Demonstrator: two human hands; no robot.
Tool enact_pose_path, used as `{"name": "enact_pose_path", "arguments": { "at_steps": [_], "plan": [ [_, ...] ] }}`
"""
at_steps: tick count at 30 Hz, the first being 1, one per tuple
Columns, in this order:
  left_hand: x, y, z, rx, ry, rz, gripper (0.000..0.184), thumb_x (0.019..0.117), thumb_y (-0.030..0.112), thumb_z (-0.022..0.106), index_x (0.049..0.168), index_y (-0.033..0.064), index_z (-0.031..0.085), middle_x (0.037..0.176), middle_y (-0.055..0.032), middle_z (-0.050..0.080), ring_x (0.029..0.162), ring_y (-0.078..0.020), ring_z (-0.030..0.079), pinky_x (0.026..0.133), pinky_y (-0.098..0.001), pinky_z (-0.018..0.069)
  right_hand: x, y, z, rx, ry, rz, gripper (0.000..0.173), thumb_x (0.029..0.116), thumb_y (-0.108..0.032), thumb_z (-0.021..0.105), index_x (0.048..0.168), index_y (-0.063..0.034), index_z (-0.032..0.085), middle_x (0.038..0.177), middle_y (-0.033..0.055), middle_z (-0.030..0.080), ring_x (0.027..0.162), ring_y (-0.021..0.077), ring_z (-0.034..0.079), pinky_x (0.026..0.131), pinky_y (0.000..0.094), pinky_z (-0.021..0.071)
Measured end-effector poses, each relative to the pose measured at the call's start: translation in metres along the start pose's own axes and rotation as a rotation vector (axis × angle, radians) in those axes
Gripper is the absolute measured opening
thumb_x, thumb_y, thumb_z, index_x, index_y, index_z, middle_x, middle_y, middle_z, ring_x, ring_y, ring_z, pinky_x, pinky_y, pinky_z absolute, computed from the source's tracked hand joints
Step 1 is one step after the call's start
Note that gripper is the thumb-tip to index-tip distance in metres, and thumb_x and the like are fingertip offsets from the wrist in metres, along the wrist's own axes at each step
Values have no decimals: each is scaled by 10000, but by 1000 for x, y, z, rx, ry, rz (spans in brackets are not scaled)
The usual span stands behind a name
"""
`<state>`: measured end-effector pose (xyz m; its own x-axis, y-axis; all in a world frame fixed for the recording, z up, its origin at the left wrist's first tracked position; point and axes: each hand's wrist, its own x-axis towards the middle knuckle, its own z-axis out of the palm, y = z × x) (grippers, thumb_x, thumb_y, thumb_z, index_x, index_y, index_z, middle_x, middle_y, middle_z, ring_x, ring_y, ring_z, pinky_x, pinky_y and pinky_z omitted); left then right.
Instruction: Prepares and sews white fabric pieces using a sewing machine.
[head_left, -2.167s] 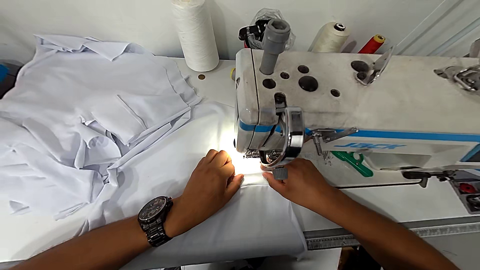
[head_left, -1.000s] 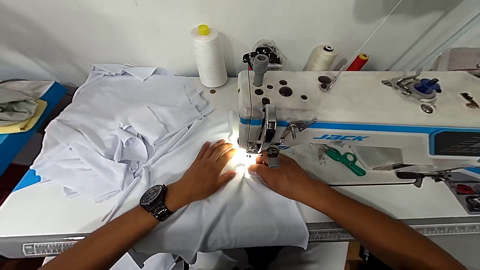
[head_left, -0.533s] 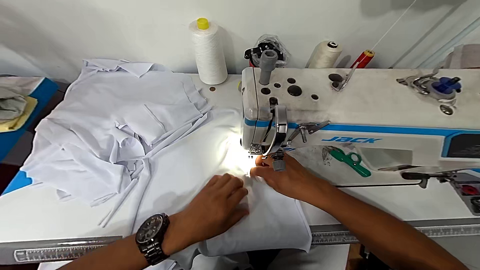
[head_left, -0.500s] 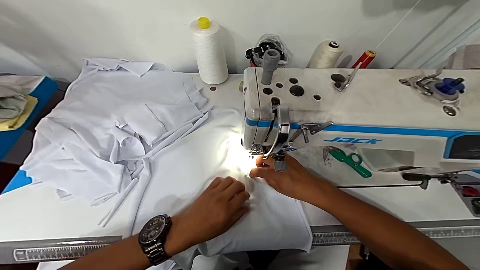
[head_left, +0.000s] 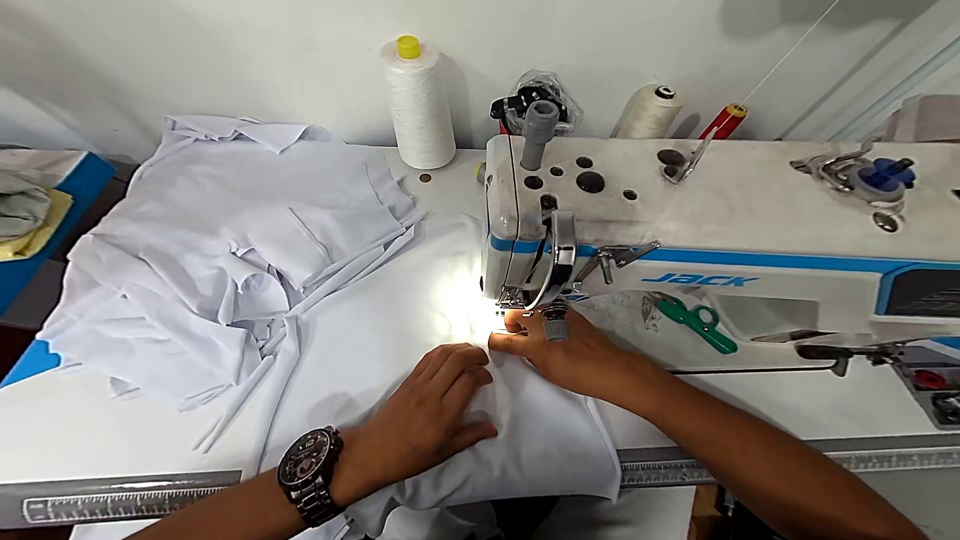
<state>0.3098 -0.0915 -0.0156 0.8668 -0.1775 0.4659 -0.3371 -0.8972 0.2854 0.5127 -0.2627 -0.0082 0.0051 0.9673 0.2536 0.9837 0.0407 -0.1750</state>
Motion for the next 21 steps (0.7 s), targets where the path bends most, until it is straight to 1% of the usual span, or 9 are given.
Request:
{"name": "enact_pose_path", "arguments": {
  "at_steps": [3, 6, 8, 10, 12, 15, 17, 19, 21],
  "plan": [
    [-4, 2, -1, 58, -102, -75, 760, 942, 670, 538, 1389, 57, 581, 1469, -119, 557, 1421, -252, 479, 1190, -433, 385, -2, 2, -1, 48, 76, 80, 286, 1015, -202, 514, 1184, -223, 744, 971, 42, 720, 917, 218, 696, 827, 418, 566],
    [-6, 4, 1, 187, -218, -89, 840, 954, 749, 373, 1516, 140, 505, 1602, -80, 437, 1508, -240, 363, 1225, -459, 311, -3, 0, -2, 48, 128, 219, 264, 1017, -330, 566, 1103, -153, 741, 963, 39, 740, 922, 207, 716, 823, 409, 575],
    [-3, 7, 1, 242, -227, -78, 818, 955, 755, 340, 1489, 171, 546, 1575, -78, 473, 1480, -251, 404, 1191, -469, 348, -3, -1, 0, 78, 165, 269, 253, 1005, -336, 602, 1055, -137, 750, 959, 30, 745, 929, 189, 719, 837, 392, 582],
    [7, 6, -5, 237, -213, -64, 752, 967, 730, 348, 1399, 185, 632, 1482, -76, 570, 1382, -253, 515, 1094, -464, 435, -3, 0, 1, 141, 182, 284, 213, 991, -297, 632, 1027, -123, 749, 939, 23, 746, 921, 171, 715, 843, 382, 577],
    [21, -4, -14, 143, -202, -64, 601, 1000, 614, 423, 1251, 138, 690, 1334, -67, 649, 1277, -245, 592, 1030, -456, 496, -3, 2, 1, 192, 180, 291, 191, 978, -276, 653, 1013, -114, 749, 909, 21, 743, 883, 164, 714, 822, 385, 580],
    [41, -30, -20, 50, -168, -122, 468, 983, 483, 547, 1137, 62, 682, 1218, -100, 681, 1243, -262, 614, 1052, -461, 495, -3, 4, -1, 226, 150, 318, 176, 964, -264, 676, 983, -106, 749, 880, 26, 732, 843, 154, 707, 781, 372, 579],
    [49, -43, -16, 91, -176, -154, 596, 941, 584, 566, 1198, 56, 668, 1273, -112, 657, 1312, -275, 564, 1113, -482, 439, -3, 5, -3, 241, 118, 336, 170, 955, -259, 692, 974, -101, 750, 871, 29, 725, 831, 151, 702, 769, 368, 578],
    [47, -52, -8, 157, -228, -165, 824, 918, 747, 472, 1347, 59, 621, 1451, -117, 574, 1445, -291, 448, 1183, -558, 339, -4, 4, -3, 236, 118, 333, 162, 956, -251, 699, 969, -98, 750, 879, 32, 726, 830, 153, 702, 767, 368, 580],
    [44, -57, -1, 195, -241, -151, 879, 914, 798, 397, 1391, 90, 605, 1511, -100, 532, 1496, -294, 375, 1209, -600, 265, -6, 5, -1, 212, 132, 291, 177, 978, -254, 656, 1000, -109, 755, 919, 34, 739, 875, 160, 714, 800, 366, 587]
  ]
}}
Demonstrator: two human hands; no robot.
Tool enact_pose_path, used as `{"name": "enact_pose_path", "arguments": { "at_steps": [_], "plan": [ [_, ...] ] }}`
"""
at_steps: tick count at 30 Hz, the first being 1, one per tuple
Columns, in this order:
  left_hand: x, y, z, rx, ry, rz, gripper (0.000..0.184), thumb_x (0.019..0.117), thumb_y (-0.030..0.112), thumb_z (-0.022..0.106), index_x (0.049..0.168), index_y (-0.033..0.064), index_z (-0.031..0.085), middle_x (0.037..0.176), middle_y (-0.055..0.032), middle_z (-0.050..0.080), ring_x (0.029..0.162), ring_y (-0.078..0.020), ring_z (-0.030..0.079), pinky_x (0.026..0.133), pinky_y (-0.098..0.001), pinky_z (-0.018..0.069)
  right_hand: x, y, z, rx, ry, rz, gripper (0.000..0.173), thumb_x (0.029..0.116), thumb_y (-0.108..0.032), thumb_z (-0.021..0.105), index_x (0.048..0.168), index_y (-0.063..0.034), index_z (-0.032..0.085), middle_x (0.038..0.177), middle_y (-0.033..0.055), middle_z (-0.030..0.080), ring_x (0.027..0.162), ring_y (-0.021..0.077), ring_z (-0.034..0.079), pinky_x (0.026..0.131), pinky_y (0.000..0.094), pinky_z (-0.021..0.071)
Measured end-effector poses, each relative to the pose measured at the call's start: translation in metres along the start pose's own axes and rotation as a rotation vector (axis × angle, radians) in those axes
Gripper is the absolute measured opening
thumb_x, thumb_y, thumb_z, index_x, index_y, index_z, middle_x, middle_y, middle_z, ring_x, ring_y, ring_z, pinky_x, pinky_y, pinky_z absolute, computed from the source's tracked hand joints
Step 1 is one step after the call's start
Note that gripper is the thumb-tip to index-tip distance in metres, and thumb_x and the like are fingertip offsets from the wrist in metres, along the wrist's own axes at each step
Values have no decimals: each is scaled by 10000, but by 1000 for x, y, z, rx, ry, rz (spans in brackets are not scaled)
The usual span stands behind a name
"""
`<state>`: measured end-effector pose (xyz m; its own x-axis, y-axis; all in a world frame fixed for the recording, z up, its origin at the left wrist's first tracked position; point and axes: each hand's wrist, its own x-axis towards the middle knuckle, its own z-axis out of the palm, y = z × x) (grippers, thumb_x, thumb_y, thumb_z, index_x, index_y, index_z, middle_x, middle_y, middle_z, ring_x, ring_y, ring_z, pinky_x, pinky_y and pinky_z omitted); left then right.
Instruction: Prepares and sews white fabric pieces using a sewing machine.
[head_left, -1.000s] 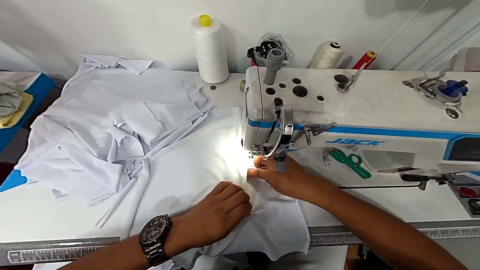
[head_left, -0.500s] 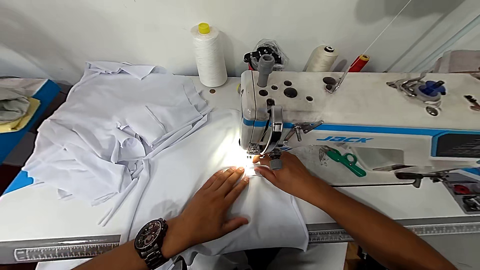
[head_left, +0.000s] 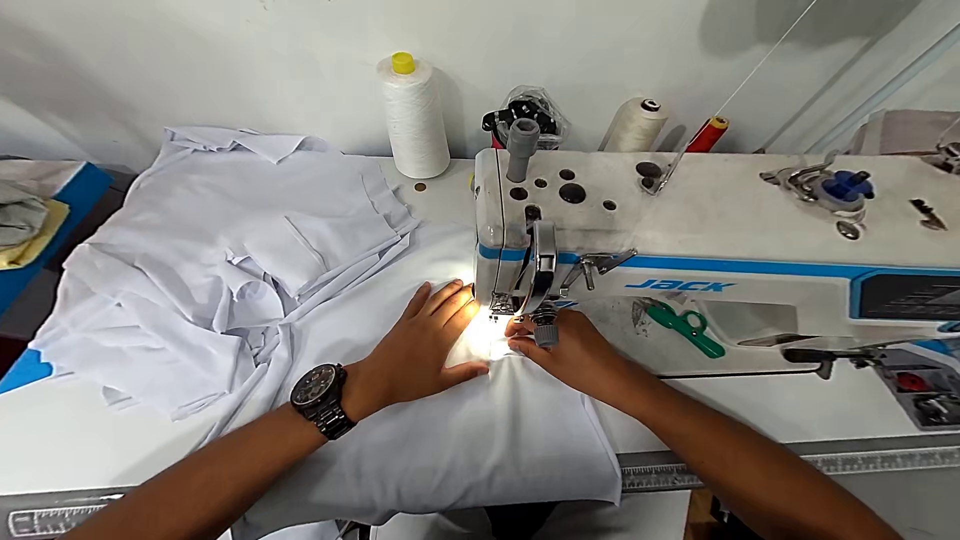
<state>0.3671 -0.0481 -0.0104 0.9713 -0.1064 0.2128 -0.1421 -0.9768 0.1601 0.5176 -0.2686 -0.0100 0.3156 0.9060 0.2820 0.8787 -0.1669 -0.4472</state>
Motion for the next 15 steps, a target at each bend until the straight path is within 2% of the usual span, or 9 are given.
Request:
{"name": "enact_pose_path", "arguments": {
  "at_steps": [1, 4, 6, 7, 8, 10, 12, 15],
  "plan": [
    [0, -1, 1, 5, -1, 9, 882, 914, 803, 385, 1396, 99, 606, 1516, -96, 531, 1500, -292, 371, 1211, -611, 252, -2, 1, 1, -23, 5, -42, 192, 996, -249, 622, 1023, -118, 760, 948, 44, 740, 911, 177, 716, 826, 377, 592],
    [1, -4, 0, -1, 1, 19, 877, 910, 805, 389, 1392, 106, 610, 1516, -86, 531, 1497, -286, 373, 1201, -619, 259, -3, 0, 3, -128, -22, -149, 206, 1011, -205, 571, 1089, -206, 762, 899, 41, 683, 873, 196, 678, 764, 374, 576],
    [0, -4, -2, -40, 35, 26, 832, 909, 774, 442, 1365, 103, 628, 1488, -86, 554, 1479, -279, 401, 1202, -600, 274, -3, 0, 2, -164, -45, -196, 243, 1003, -171, 577, 1134, -263, 760, 890, 31, 673, 883, 197, 670, 769, 368, 569],
    [-1, -5, -3, -78, 88, 48, 753, 916, 720, 499, 1309, 97, 653, 1424, -90, 594, 1435, -272, 455, 1197, -573, 304, -4, 1, 2, -171, -54, -209, 260, 1002, -164, 578, 1150, -282, 755, 896, 28, 669, 887, 197, 665, 769, 369, 565],
    [-3, -6, -6, -108, 146, 88, 645, 922, 647, 555, 1235, 96, 675, 1327, -81, 637, 1358, -256, 522, 1169, -530, 364, -4, 1, 2, -176, -69, -214, 281, 1001, -158, 580, 1173, -304, 748, 917, 28, 670, 903, 199, 663, 781, 373, 565],
    [-6, -8, -12, -162, 226, 212, 438, 924, 514, 628, 1068, 105, 692, 1131, -56, 672, 1166, -217, 609, 1043, -424, 478, -4, 1, 1, -186, -103, -210, 350, 991, -143, 593, 1239, -349, 728, 957, 47, 674, 932, 220, 659, 800, 388, 560],
    [-10, -11, -15, -231, 202, 288, 351, 924, 473, 660, 1019, 136, 686, 1093, -23, 663, 1101, -169, 609, 961, -350, 505, -4, -1, 0, -206, -145, -205, 400, 985, -145, 606, 1290, -383, 704, 994, 61, 683, 957, 239, 660, 810, 398, 560],
    [-15, -12, -11, -250, 146, 319, 416, 889, 548, 682, 1005, 149, 685, 1101, -14, 656, 1092, -158, 606, 913, -328, 517, -1, -2, -1, -232, -201, -210, 422, 1001, -165, 581, 1331, -412, 673, 1007, 58, 681, 967, 242, 655, 825, 412, 550]
  ]
}}
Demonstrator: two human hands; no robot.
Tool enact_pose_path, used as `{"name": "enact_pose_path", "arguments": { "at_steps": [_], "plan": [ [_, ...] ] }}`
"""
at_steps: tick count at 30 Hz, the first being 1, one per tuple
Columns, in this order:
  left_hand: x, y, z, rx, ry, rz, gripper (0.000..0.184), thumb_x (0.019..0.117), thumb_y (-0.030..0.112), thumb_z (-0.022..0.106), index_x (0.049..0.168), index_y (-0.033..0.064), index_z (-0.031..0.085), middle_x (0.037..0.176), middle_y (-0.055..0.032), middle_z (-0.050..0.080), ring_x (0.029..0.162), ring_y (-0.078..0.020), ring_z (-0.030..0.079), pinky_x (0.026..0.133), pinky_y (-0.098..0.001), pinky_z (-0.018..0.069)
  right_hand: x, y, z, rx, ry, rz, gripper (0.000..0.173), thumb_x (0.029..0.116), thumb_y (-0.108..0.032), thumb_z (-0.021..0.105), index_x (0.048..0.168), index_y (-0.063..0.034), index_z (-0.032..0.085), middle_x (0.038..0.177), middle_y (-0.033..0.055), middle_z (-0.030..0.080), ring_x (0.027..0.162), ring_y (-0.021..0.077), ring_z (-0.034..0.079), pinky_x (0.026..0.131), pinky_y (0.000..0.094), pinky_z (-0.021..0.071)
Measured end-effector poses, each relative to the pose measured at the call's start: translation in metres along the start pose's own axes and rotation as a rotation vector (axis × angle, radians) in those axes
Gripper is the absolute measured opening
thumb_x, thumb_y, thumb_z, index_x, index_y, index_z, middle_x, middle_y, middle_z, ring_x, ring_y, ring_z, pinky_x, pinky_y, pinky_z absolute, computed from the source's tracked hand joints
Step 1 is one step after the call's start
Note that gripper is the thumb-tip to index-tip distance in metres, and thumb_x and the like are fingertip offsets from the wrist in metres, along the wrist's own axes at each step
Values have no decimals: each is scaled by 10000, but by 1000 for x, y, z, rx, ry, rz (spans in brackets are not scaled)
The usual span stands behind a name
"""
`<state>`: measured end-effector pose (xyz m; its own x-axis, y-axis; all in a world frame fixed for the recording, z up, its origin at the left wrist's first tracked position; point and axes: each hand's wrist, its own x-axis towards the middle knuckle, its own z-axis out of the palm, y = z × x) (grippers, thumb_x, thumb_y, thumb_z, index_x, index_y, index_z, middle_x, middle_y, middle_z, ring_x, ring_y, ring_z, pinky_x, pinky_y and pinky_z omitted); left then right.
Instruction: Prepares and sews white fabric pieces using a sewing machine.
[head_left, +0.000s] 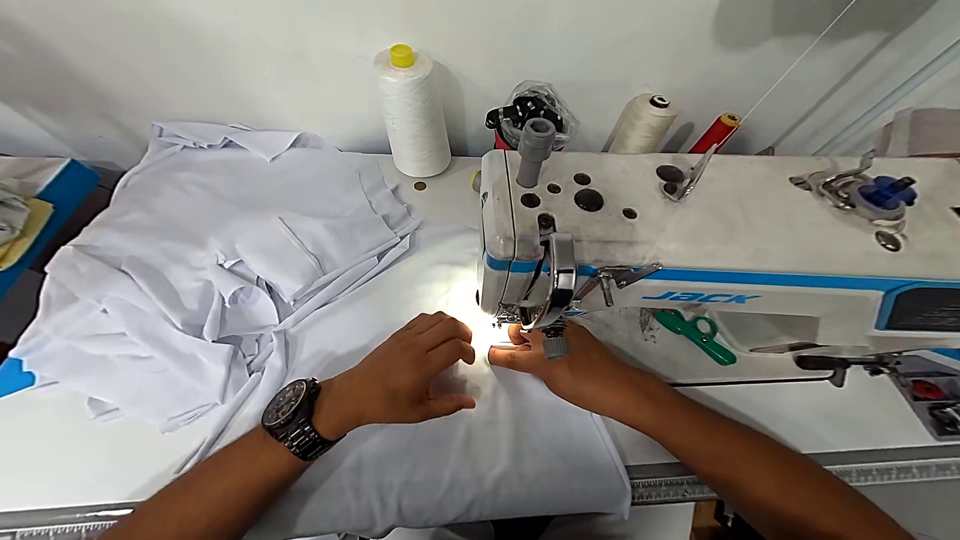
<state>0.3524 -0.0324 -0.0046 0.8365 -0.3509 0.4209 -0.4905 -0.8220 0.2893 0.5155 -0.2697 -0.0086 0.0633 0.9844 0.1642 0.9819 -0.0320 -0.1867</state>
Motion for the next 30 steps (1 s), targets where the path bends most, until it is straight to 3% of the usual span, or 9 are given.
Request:
{"name": "enact_pose_path", "arguments": {
  "at_steps": [3, 7, 11, 14, 17, 21, 24, 30],
  "plan": [
    [-1, 2, 5, 45, -32, 20, 522, 875, 630, 665, 1042, 135, 669, 1134, -27, 653, 1132, -176, 609, 981, -356, 511, 1, 1, -3, 27, -32, 27, 392, 1009, -185, 580, 1320, -400, 680, 993, 49, 677, 965, 224, 654, 839, 405, 549],
    [-3, 6, 6, 36, -72, 28, 615, 907, 591, 644, 1255, 84, 659, 1329, -61, 633, 1277, -202, 575, 1133, -399, 442, 4, -1, 0, 57, 24, 90, 285, 997, -207, 597, 1220, -328, 726, 926, 28, 687, 907, 202, 674, 795, 393, 567],
    [-9, 10, 4, 66, -101, 29, 668, 961, 605, 552, 1383, 90, 604, 1427, -59, 598, 1371, -217, 521, 1184, -451, 390, 2, 1, -3, 113, 82, 105, 215, 996, -215, 573, 1100, -215, 761, 881, 21, 699, 855, 184, 690, 739, 384, 575],
    [-12, 11, 6, 116, -135, 60, 591, 1006, 571, 479, 1410, 161, 616, 1475, -62, 563, 1401, -247, 490, 1189, -481, 374, 0, 3, 0, 133, 231, 94, 188, 982, -233, 605, 983, -133, 764, 865, 26, 727, 821, 166, 714, 727, 366, 592],
    [-8, 11, 4, 145, -173, 63, 590, 1002, 578, 473, 1410, 177, 619, 1518, -46, 534, 1405, -246, 485, 1175, -490, 380, 1, 4, 1, 119, 222, 140, 195, 986, -258, 612, 979, -134, 763, 857, 16, 725, 811, 157, 710, 719, 358, 587],
    [-1, 9, 1, 161, -179, 76, 615, 962, 665, 473, 1390, 256, 638, 1459, -61, 574, 1351, -255, 524, 1134, -490, 408, 1, 5, 0, 140, 233, 153, 178, 975, -249, 635, 947, -120, 755, 830, 23, 719, 776, 160, 706, 685, 363, 581],
    [-3, 6, 3, 113, -212, 82, 614, 968, 688, 439, 1435, 323, 598, 1513, -87, 513, 1435, -293, 442, 1189, -605, 313, 1, 6, -3, 202, 237, 158, 160, 971, -213, 652, 946, -92, 754, 853, 35, 727, 802, 154, 707, 737, 348, 584],
    [-8, 8, 3, 104, -209, 90, 618, 962, 729, 405, 1428, 371, 597, 1535, -94, 493, 1456, -304, 420, 1176, -648, 308, 1, 3, -6, 256, 189, 186, 145, 965, -203, 673, 1008, -87, 750, 937, 59, 734, 900, 177, 711, 839, 362, 581]
  ]
}}
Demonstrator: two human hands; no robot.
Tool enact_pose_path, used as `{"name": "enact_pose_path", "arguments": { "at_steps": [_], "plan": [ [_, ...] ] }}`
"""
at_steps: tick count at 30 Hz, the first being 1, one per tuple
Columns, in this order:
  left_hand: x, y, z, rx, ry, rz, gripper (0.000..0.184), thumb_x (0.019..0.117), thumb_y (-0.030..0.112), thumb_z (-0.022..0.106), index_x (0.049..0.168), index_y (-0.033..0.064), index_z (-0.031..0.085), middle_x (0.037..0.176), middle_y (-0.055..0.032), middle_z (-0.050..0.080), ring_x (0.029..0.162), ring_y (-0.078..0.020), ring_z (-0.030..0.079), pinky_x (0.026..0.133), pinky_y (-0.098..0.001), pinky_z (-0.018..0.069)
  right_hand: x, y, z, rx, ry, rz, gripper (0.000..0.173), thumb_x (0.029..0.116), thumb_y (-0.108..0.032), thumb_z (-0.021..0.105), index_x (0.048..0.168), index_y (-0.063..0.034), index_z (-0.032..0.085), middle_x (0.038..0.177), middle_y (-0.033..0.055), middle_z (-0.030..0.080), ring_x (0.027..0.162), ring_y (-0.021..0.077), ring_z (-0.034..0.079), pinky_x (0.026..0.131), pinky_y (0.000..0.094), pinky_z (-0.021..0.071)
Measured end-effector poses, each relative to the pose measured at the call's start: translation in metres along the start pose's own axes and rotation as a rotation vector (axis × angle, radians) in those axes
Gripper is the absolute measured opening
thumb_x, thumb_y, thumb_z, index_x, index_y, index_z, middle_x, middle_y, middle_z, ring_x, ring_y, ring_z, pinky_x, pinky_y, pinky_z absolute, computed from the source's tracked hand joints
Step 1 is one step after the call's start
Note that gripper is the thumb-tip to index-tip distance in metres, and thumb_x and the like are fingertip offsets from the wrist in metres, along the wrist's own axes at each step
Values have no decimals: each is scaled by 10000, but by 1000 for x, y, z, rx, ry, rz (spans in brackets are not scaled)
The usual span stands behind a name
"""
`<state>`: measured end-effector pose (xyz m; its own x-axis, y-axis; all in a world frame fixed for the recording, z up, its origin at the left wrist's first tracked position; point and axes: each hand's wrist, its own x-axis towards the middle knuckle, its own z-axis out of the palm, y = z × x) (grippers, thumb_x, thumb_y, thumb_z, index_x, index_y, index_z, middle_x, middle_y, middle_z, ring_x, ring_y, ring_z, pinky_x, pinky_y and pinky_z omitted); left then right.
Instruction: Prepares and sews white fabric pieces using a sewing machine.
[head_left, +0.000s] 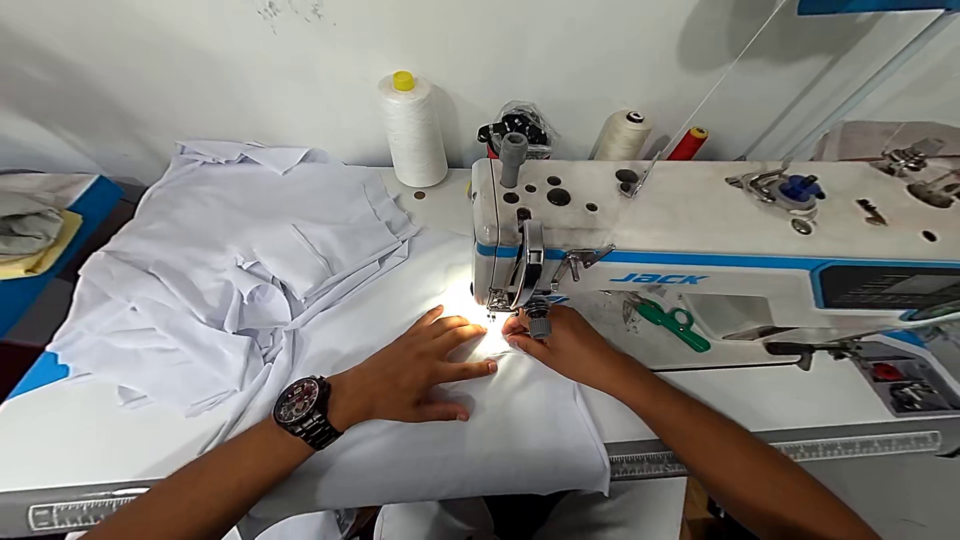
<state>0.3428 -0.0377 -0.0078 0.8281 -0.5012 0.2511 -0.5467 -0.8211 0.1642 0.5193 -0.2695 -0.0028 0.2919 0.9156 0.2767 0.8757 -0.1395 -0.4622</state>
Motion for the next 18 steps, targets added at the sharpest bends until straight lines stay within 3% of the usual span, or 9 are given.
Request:
{"name": "enact_pose_path", "arguments": {
  "at_steps": [3, 5, 8, 10, 12, 14, 16, 18],
  "plan": [
    [-1, 4, 0, -6, -13, -5, 624, 958, 743, 397, 1436, 389, 585, 1538, -86, 487, 1459, -293, 415, 1174, -645, 317, -12, -6, 5, -139, 88, -145, 190, 1011, -168, 590, 1096, -140, 758, 1057, 48, 715, 1044, 206, 675, 923, 382, 557],
    [-5, 11, 1, -28, -27, -2, 623, 962, 741, 401, 1454, 396, 567, 1553, -87, 466, 1470, -286, 399, 1178, -645, 311, -29, -20, 5, -219, 96, -234, 255, 1028, -146, 546, 1196, -156, 738, 1248, 36, 691, 1214, 204, 629, 1045, 398, 512],
    [-13, 25, 6, -52, -11, 17, 622, 972, 734, 389, 1457, 388, 565, 1569, -95, 453, 1481, -293, 385, 1187, -649, 291, -61, -48, 12, -264, -25, -221, 484, 1097, -400, 405, 1430, -104, 593, 1539, 44, 531, 1480, 186, 426, 1228, 429, 346],
    [-14, 29, 6, -52, -5, 28, 620, 977, 737, 358, 1442, 390, 579, 1561, -101, 460, 1479, -300, 389, 1189, -647, 290, -72, -59, 19, -294, -115, -165, 651, 1092, -540, 273, 1543, -110, 464, 1647, 26, 388, 1551, 163, 287, 1267, 451, 241],
    [-15, 31, 1, -57, 17, -2, 593, 994, 708, 357, 1419, 376, 604, 1541, -104, 481, 1470, -302, 405, 1184, -647, 298, -74, -60, 24, -303, -125, -142, 690, 1082, -581, 224, 1570, -139, 431, 1672, 1, 339, 1569, 161, 233, 1277, 508, 188],
    [-31, 39, -15, -50, 98, -183, 509, 1022, 596, 429, 1356, 297, 668, 1473, -80, 558, 1426, -284, 469, 1178, -615, 342, -72, -60, 24, -303, -143, -130, 697, 1077, -595, 206, 1586, -167, 411, 1685, -21, 312, 1578, 165, 203, 1273, 561, 156],
    [-69, 59, -39, 59, 223, -558, 471, 1012, 497, 513, 1289, 170, 710, 1348, -98, 646, 1304, -310, 575, 1097, -573, 448, -71, -60, 23, -298, -158, -123, 692, 1073, -604, 211, 1588, -186, 409, 1685, -33, 309, 1580, 167, 194, 1269, 580, 148],
    [-116, 87, -54, 209, 290, -1026, 589, 994, 492, 558, 1299, -4, 651, 1338, -285, 599, 1272, -512, 543, 1014, -699, 440, -71, -60, 23, -297, -172, -113, 678, 1073, -599, 223, 1591, -200, 403, 1688, -48, 300, 1583, 170, 182, 1264, 584, 150]
  ]
}}
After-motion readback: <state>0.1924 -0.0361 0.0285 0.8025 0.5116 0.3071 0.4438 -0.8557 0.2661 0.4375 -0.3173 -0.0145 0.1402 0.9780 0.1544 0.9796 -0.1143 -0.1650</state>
